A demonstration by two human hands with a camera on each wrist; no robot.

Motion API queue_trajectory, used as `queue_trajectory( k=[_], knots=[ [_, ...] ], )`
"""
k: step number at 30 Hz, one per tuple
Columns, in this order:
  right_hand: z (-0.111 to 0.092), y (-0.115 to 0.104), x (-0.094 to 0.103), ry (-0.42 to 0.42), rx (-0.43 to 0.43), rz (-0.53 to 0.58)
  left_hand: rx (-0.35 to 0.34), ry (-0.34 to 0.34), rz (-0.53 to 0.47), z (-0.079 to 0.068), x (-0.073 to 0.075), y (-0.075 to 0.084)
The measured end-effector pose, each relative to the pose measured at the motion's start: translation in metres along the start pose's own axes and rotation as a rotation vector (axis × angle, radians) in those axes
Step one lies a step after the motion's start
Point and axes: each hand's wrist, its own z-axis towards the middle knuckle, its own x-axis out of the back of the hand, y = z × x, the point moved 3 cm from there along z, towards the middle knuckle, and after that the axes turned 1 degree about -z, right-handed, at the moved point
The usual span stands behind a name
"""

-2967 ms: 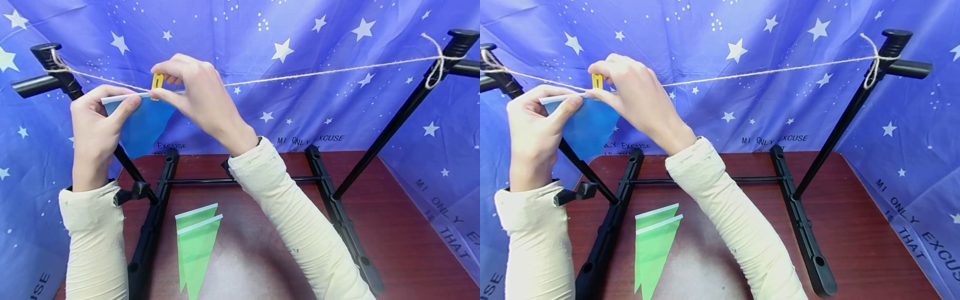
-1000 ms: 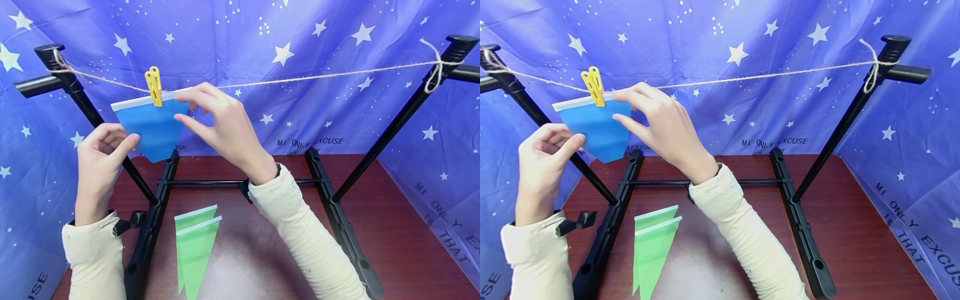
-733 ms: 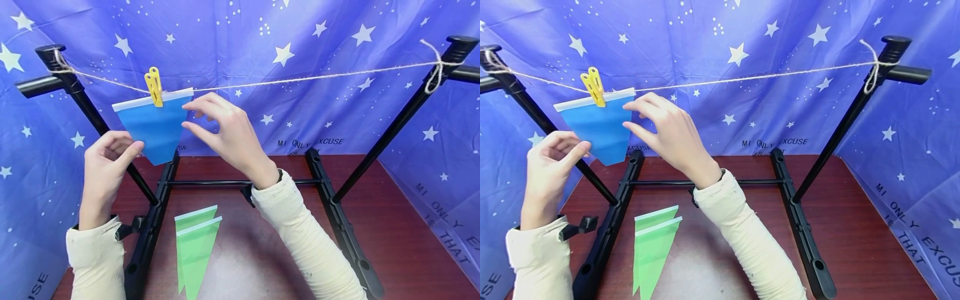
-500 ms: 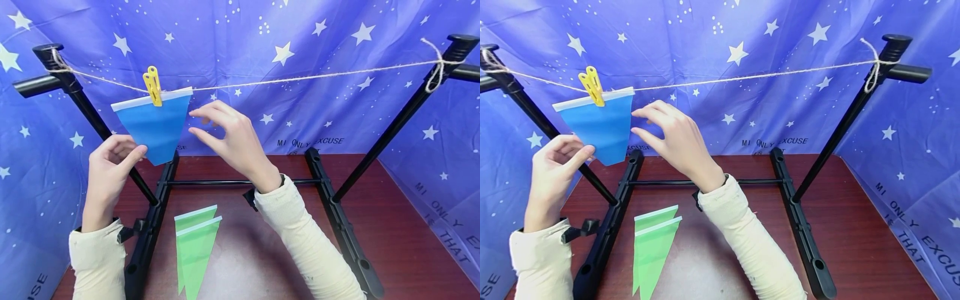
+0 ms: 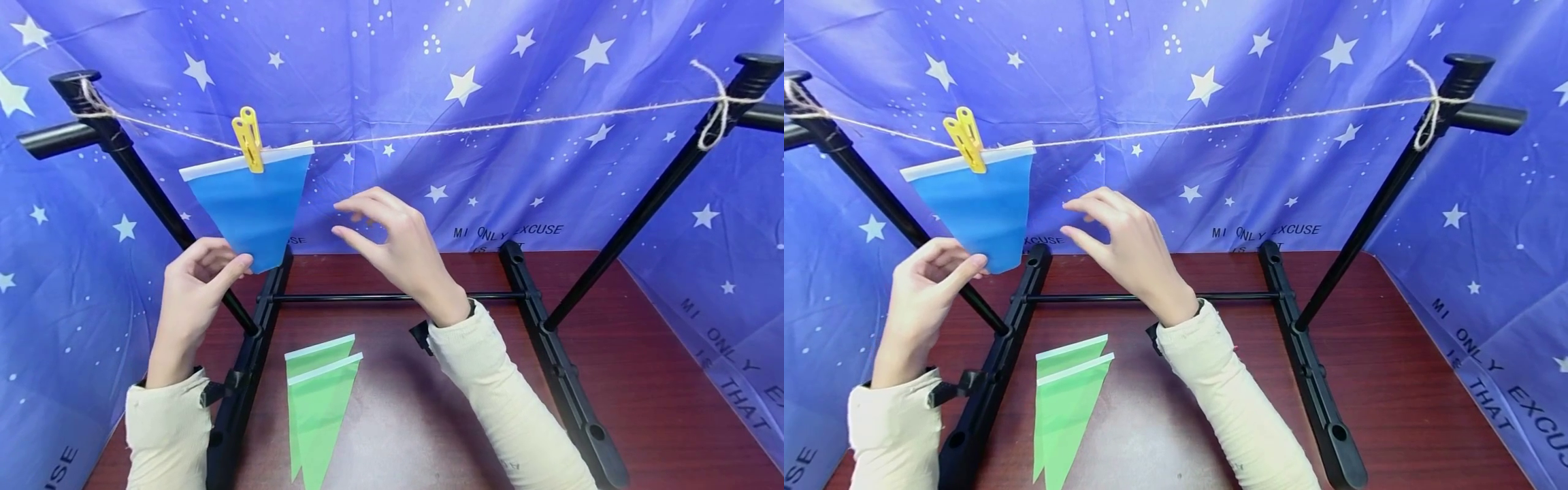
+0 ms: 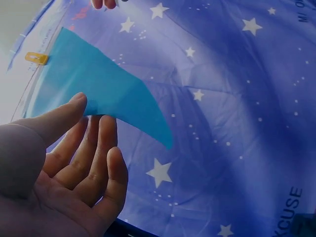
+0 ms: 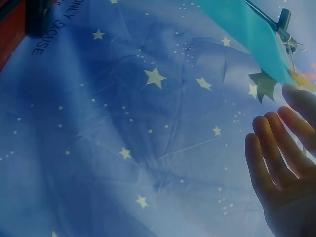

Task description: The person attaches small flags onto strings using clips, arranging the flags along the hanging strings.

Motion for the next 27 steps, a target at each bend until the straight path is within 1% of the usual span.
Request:
queue_trajectory(
  k=[4, 7, 12, 19, 23, 27],
  knots=[
    [-0.009, 0.007, 0.000, -0.007, -0.029, -0.001, 0.010, -0.018, 0.000, -0.004, -0.002, -0.007],
    [-0.016, 0.012, 0.000, -0.019, -0.050, -0.012, 0.027, -0.030, 0.005, -0.007, -0.001, -0.018],
    [-0.027, 0.019, -0.001, -0.040, -0.070, -0.023, 0.051, -0.046, 0.051, -0.014, -0.003, -0.026],
    [-0.041, 0.027, -0.001, -0.057, -0.099, -0.013, 0.070, -0.064, 0.048, -0.020, -0.006, -0.035],
    [-0.047, 0.030, 0.001, -0.066, -0.111, -0.037, 0.086, -0.089, 0.090, -0.023, -0.009, -0.043],
    [-0.051, 0.035, 0.003, -0.075, -0.111, -0.059, 0.088, -0.108, 0.136, -0.027, -0.011, -0.050]
  ],
)
